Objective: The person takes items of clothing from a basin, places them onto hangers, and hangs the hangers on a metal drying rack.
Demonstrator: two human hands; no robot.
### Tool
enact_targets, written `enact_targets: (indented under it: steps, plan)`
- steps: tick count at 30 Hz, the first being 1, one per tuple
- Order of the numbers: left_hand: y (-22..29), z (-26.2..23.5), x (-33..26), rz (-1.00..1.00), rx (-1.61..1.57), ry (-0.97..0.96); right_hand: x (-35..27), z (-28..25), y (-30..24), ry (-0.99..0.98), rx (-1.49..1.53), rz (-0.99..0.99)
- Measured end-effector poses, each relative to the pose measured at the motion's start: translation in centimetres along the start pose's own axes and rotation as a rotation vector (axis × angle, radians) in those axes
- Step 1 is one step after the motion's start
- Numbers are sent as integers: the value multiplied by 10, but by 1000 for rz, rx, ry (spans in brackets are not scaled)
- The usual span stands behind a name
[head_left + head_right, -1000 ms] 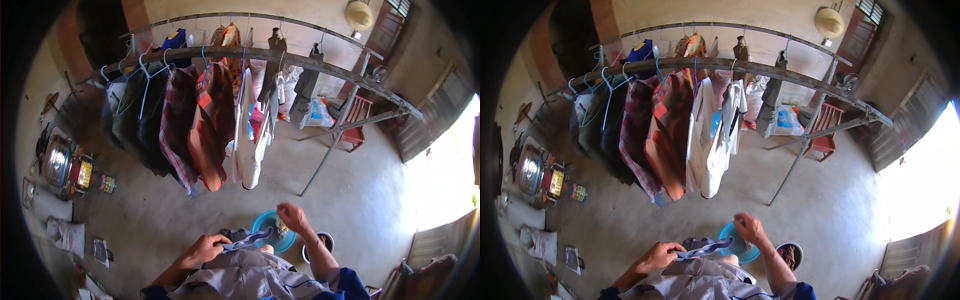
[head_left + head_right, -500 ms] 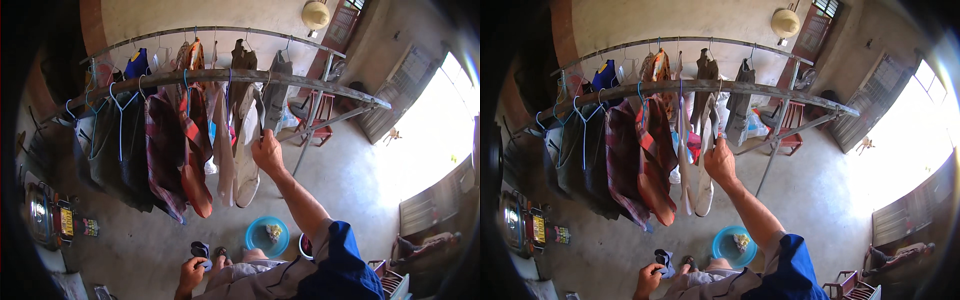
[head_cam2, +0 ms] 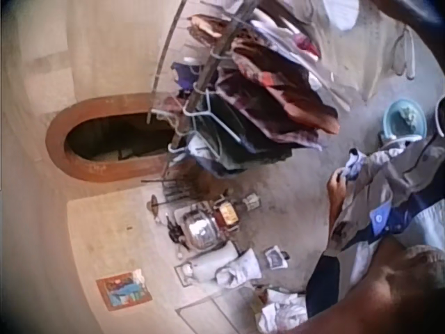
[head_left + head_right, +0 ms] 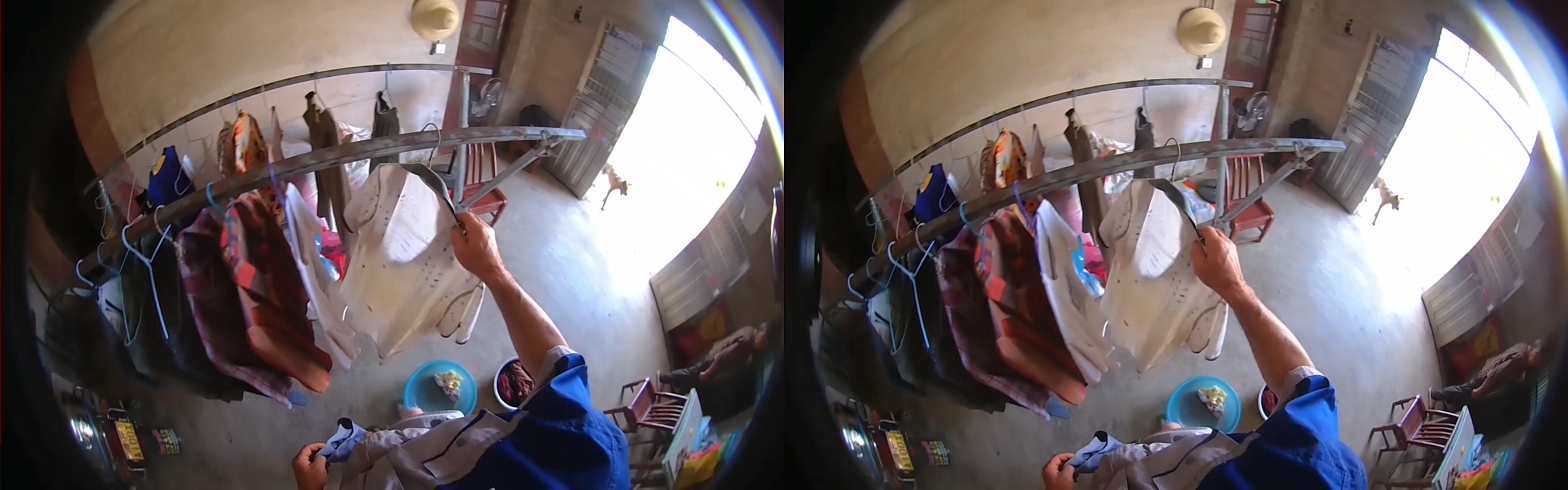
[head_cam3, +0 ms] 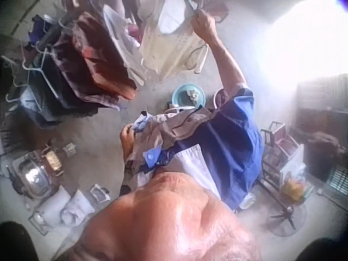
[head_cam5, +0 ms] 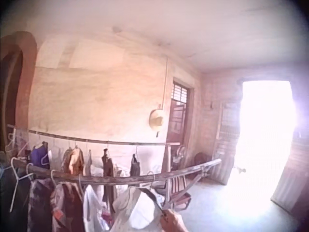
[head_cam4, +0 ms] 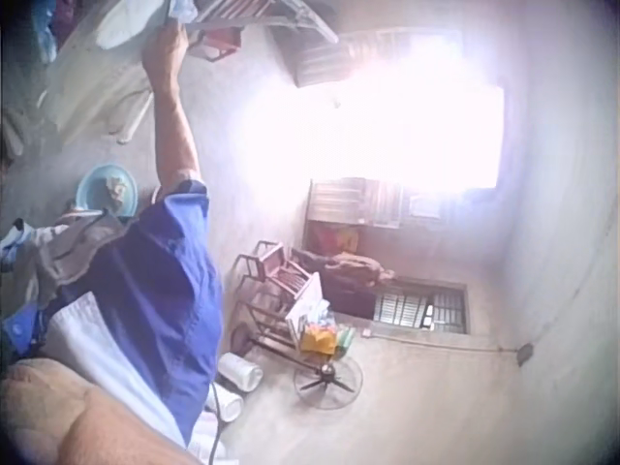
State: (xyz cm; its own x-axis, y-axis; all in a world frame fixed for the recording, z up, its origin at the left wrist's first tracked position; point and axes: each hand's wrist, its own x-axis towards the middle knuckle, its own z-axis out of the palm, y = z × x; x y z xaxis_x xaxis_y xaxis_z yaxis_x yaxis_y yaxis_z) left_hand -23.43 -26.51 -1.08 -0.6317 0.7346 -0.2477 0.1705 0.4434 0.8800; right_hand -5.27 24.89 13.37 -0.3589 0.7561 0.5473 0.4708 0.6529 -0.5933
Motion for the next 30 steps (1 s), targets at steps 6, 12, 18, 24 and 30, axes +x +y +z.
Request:
enact_targets:
  steps: [6,12,18,24,30]
  plan:
    - [8,28,22,-66,-36,-65,17,-61,61,23,-71,36]
    - [20,45,37,-14,-14,-74,30,-104,123,82,-106,109]
    - [26,53,41,-65,19,-67,41,-110,162,88,-286,60]
    - [7,66,60,-129,-121,-46,40,-123,227,107,-528,123]
    - [-2,62,49,-137,-73,40,16,-37,48,6,-134,-47]
